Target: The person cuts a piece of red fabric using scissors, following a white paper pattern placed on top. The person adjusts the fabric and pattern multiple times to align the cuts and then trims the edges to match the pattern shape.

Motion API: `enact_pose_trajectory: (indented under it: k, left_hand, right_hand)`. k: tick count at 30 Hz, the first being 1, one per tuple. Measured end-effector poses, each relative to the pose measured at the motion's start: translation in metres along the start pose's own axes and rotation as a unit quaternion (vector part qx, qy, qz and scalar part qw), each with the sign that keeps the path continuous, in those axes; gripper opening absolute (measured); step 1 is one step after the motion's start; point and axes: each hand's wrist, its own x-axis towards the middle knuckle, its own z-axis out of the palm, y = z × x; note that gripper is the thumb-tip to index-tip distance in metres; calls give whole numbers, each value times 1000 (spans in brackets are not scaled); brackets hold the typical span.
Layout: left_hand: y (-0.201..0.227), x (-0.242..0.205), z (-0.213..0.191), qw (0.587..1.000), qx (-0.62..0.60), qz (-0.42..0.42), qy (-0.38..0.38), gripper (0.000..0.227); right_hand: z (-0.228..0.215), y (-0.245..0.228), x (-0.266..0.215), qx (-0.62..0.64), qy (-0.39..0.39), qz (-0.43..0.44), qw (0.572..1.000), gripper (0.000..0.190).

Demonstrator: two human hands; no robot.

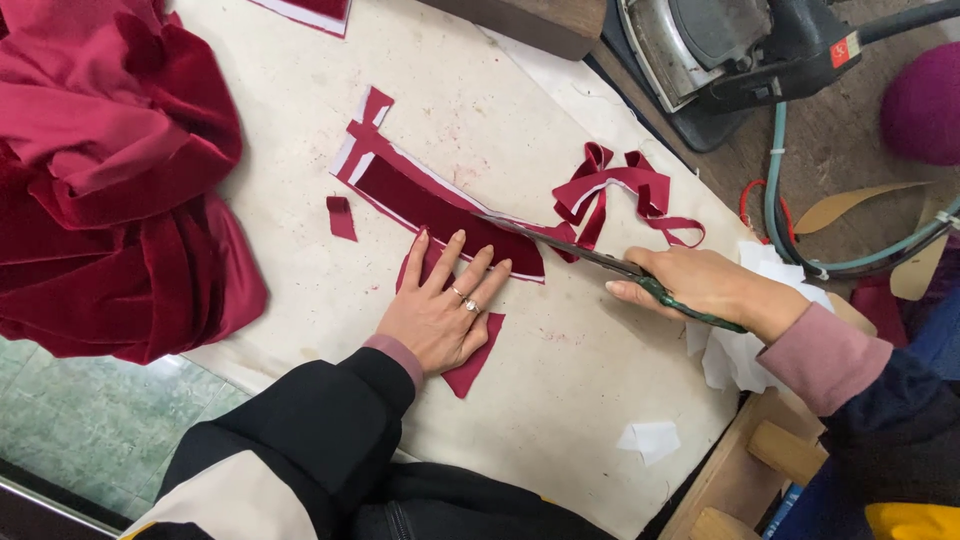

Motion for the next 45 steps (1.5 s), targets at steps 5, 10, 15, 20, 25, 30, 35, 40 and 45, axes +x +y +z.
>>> enact_pose_trajectory:
  k: [5,10,15,20,25,30,35,40,45]
  left_hand:
    - [-1,-1,4,1000,5,-8,0,61]
    - [-2,-1,5,1000,-1,-8,-7,61]
    - [-2,-1,4,1000,1,-3,-2,62]
    - [-1,-1,1,1000,-4,-5,-1,61]
    - [-2,-1,3,1000,-1,-3,2,63]
    - [-2,-1,3,1000,-4,-5,-4,62]
    - [-2,-1,1,1000,-6,-5,-7,62]
    - [-2,0,2,1000,-6,-3,4,60]
    - [-14,1,29,995,28,33,85,37]
  right_hand:
    - [0,-3,2,-3,8,3,1000,55]
    - [6,-2,4,-4,28,6,1000,52]
    - [0,1,0,34,7,1,999,51]
    - [-4,-17,-7,17,10,-2,1000,55]
    - [2,-27,-2,14,26,-2,1000,54]
    - [4,-34,-2,-2,43,23,999,54]
    - [8,-38,-3,-5,59,40,997,53]
    - [9,-35,-2,31,61,42,997,52]
    - [-5,-34,-14,38,8,13,999,53]
